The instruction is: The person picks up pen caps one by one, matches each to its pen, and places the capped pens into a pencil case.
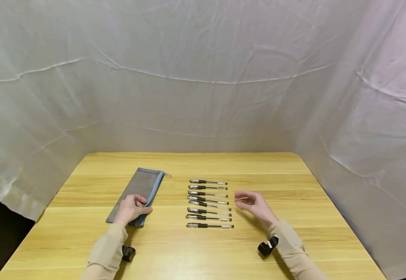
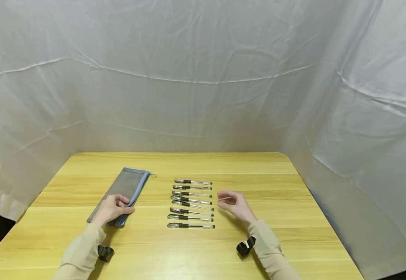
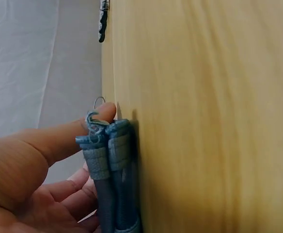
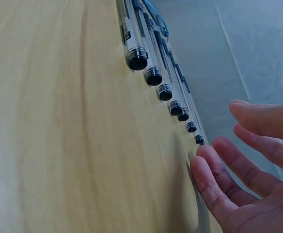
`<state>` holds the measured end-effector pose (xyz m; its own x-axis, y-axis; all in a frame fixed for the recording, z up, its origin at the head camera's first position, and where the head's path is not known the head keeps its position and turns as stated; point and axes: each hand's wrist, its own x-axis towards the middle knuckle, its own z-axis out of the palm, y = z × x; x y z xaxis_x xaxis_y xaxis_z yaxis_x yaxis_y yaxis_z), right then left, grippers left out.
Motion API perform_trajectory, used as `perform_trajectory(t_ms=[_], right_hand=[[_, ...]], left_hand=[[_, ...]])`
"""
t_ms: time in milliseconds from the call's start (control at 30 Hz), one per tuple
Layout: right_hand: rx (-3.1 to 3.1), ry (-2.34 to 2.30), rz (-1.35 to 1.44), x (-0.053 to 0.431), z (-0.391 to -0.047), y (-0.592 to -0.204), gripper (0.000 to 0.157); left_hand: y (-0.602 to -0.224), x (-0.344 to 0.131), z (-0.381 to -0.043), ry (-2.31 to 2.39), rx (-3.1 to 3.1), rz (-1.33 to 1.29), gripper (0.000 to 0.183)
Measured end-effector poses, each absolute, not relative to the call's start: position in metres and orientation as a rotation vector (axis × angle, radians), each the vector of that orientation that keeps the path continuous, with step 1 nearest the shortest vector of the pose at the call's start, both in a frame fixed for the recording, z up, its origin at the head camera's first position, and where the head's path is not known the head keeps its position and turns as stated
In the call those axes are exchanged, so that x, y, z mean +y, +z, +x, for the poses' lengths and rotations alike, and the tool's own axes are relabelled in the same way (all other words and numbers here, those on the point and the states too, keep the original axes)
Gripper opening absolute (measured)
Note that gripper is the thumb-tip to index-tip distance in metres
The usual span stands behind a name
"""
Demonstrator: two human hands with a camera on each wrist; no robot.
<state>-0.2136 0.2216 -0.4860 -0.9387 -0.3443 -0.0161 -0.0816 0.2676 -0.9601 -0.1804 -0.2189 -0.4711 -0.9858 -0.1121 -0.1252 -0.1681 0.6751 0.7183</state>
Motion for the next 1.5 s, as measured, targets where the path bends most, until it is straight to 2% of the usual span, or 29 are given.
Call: perform_trajectory(t_ms=[300, 833, 1033, 1500], right_hand=[[2.299, -1.738, -0.422, 0.221, -0.212, -0.489, 0.050], [2.323, -1.683, -0.475, 0.218, -0.210, -0.486, 0.047], [2.343, -1.626, -0.476, 0.215, -0.206, -0.484, 0.037], [2.364, -1.304, -0.707, 0.206, -0.201, -0.482, 0.021]], left_hand=[[-0.472, -0.215, -0.179, 1.252, 2.826, -0.216, 0.027], [-0.472, -0.176, -0.175, 1.246, 2.877, -0.126, 0.012], [-0.473, -0.176, -0.173, 1.269, 2.888, -0.081, 0.011], [-0.477, -0.179, -0.171, 1.422, 2.866, -0.064, 0.012]])
